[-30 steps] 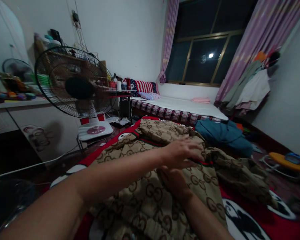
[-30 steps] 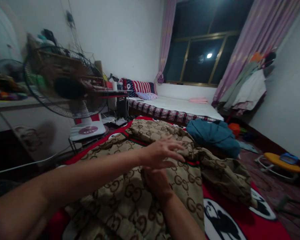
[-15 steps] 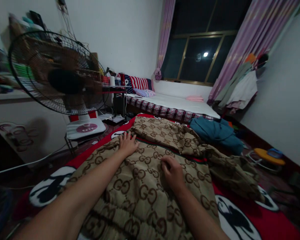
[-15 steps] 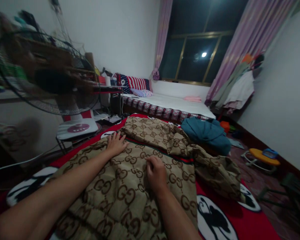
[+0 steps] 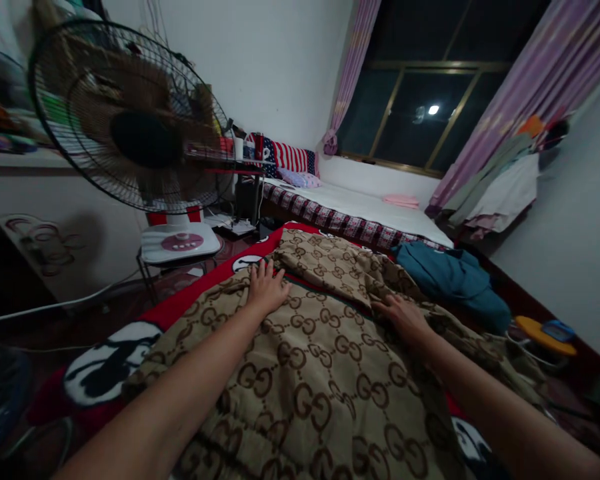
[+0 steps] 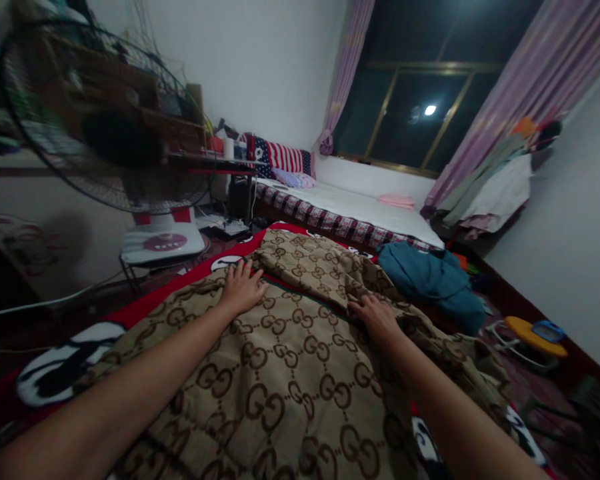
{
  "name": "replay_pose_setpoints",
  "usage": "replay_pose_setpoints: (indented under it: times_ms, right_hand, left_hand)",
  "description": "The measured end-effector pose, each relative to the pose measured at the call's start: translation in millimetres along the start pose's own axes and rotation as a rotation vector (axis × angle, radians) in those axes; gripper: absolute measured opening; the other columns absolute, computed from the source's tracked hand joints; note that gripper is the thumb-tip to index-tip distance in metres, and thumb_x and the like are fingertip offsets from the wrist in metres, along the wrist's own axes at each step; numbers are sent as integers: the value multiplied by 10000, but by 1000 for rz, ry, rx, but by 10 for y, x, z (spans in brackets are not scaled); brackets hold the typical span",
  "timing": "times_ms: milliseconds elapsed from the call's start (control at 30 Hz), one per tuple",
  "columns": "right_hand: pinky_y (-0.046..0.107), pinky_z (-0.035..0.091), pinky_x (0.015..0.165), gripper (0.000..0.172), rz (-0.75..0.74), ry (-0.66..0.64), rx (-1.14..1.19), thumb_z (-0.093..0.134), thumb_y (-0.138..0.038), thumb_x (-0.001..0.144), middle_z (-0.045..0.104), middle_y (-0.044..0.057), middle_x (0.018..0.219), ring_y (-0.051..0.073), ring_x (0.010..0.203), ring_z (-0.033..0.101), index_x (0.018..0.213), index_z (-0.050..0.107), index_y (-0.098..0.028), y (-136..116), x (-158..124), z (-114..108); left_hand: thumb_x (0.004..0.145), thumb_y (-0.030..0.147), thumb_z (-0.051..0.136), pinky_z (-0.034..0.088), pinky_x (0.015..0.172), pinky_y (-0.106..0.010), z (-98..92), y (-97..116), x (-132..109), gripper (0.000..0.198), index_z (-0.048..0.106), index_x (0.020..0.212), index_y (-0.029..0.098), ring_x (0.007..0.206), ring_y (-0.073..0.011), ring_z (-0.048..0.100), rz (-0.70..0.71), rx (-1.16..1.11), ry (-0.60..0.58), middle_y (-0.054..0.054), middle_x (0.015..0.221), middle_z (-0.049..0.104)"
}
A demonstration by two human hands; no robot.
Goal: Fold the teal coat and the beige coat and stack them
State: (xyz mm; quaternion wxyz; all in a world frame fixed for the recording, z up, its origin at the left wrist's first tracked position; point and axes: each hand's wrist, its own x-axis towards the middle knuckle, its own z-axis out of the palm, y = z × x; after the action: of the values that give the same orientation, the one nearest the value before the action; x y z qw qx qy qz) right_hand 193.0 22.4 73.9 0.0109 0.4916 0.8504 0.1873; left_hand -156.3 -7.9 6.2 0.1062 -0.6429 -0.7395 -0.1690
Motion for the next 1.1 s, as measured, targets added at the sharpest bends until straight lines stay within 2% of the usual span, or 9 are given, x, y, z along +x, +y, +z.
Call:
replay_pose_setpoints:
  times_ms: [133,200,300,433,533,767,867,967,1100]
  right_hand:
    - [347,427,718,402,126,160,-91,468,-108,840,601,118,1079,282,1020,500,1129,682,-285,218,82,-289]
    - [409,425,772,354,179,42,-135,486,-115,823,618,129,1067,311,1039,506,1039,722,-267,203,84,-319]
    - [511,392,876,271,185,-162,-154,533,-107,758,617,151,1146,348,1109,505,887,745,-214,-86,67,-187]
    - [453,400,951,460,54,98,27,471,-111,797,469,133,1402,305,1212,468,1228,607,-195,-808,71,48]
    - [366,401,992,525,-22,135,159,389,-40,813,488,127,1393,245,1231,472,1303,536,-154,-1210,72,144]
    - [406,426,944,411,-60,203,145,419,-47,818,315,160,1506,308,1284,420,1155,622,-168,-1193,95,50]
    - [422,390,986,312,-71,236,136,465,-68,804,296,141,1520,327,1349,326,1033,658,-158,-1193,221,-20]
    - [439,361,1010,278,-45,199,121,464,-86,810,320,172,1506,342,1365,295,1006,660,-120,-1253,394,-39]
    - [458,351,1004,401,-4,106,129,373,-83,849,398,210,1452,332,1297,398,1190,583,-54,-1234,576,-66]
  left_hand:
    - [886,560,363,101,1128,-551,-6,-3,8,593,496,1372,246,1420,-368,176,-17,-22,-14,-88,1532,314]
    - [884,551,373,100,1129,-553,-1,-9,11,588,503,1367,242,1421,-370,172,-19,-40,-13,-93,1532,311]
    - [883,550,378,87,1134,-557,8,-9,4,594,506,1365,228,1421,-374,170,-15,-62,1,-112,1533,303]
    - [889,558,363,63,1143,-552,-23,13,-11,613,479,1386,218,1432,-371,131,-20,-57,-37,-112,1551,263]
    - [909,574,312,75,1141,-552,-115,-26,-4,650,401,1437,206,1443,-365,89,20,-38,-166,-118,1572,194]
    - [791,528,634,173,1113,-546,-646,-529,-83,806,285,1478,293,1446,-357,91,130,53,-260,-131,1584,126]
    - [730,461,709,382,983,-520,-898,-751,-190,960,191,1504,227,1307,-406,397,-24,118,-315,-228,1465,374]
    - [692,421,710,487,844,-423,-1064,-888,-286,716,495,1338,202,1062,-357,607,-70,110,-403,-172,1194,637]
    - [629,315,707,504,730,-301,-1218,-957,-302,394,696,1010,219,921,-282,659,-75,78,-467,-75,1010,714]
